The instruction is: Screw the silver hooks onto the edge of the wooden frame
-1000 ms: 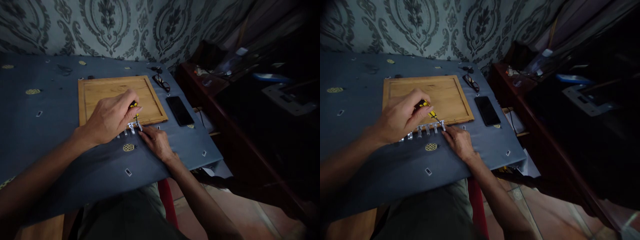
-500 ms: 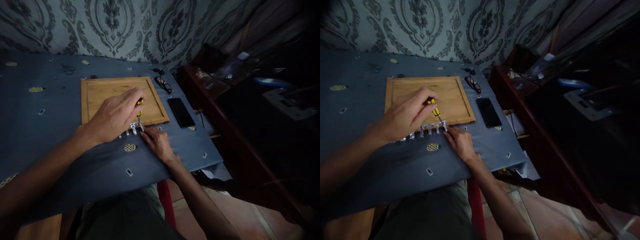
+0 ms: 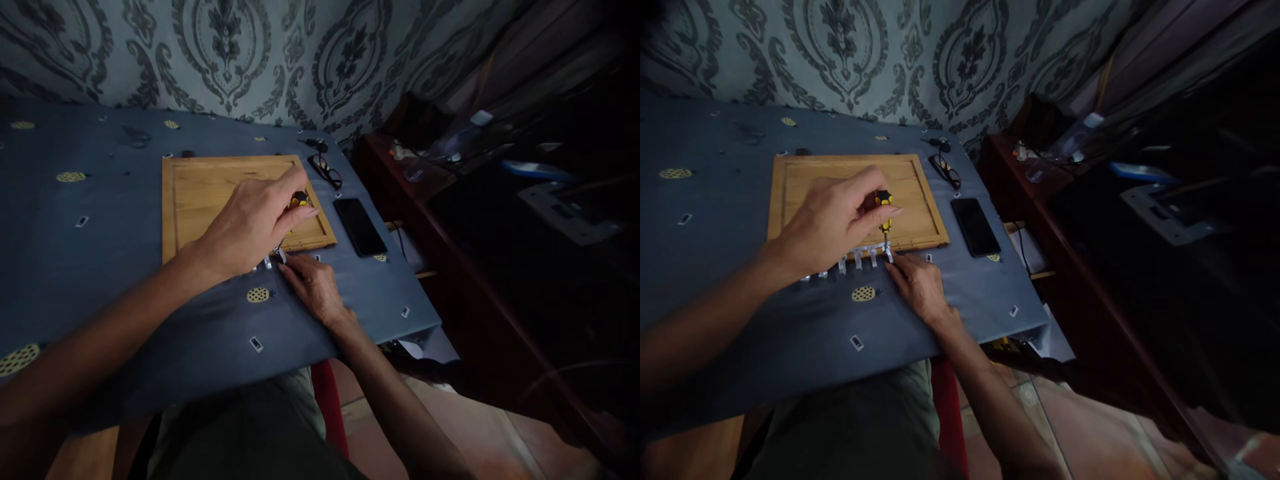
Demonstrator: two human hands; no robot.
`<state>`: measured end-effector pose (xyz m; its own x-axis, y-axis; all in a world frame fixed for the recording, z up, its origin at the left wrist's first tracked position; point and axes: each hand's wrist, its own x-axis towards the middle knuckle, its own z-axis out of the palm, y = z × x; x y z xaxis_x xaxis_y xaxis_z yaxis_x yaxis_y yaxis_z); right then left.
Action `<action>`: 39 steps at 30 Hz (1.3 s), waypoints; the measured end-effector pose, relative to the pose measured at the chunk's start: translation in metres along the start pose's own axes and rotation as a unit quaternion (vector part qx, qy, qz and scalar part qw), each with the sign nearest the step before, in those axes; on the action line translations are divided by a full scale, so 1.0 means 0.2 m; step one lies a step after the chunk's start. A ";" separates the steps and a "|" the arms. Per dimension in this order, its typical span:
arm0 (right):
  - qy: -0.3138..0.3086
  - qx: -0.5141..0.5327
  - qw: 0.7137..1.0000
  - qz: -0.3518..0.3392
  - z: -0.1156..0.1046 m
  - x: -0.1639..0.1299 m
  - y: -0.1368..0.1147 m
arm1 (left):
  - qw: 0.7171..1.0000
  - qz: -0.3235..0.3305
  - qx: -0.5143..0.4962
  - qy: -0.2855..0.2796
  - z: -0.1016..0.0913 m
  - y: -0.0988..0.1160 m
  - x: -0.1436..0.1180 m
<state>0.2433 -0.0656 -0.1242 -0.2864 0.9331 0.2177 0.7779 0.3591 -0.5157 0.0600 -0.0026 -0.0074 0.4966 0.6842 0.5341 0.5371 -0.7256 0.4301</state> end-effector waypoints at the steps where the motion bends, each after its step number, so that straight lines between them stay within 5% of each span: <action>1: 0.001 0.000 1.000 -0.001 0.00 0.00 0.00 | 1.000 0.000 0.000 0.002 0.00 0.00 0.00; 39: 0.043 0.114 0.991 0.055 -0.02 0.01 -0.01 | 0.992 -0.054 0.055 -0.097 -0.06 0.06 0.00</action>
<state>0.2439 -0.0639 -0.1198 -0.1502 0.9651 0.2144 0.6519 0.2597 -0.7124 0.0579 -0.0115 0.0070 0.5483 0.7660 0.3354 0.6598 -0.6428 0.3892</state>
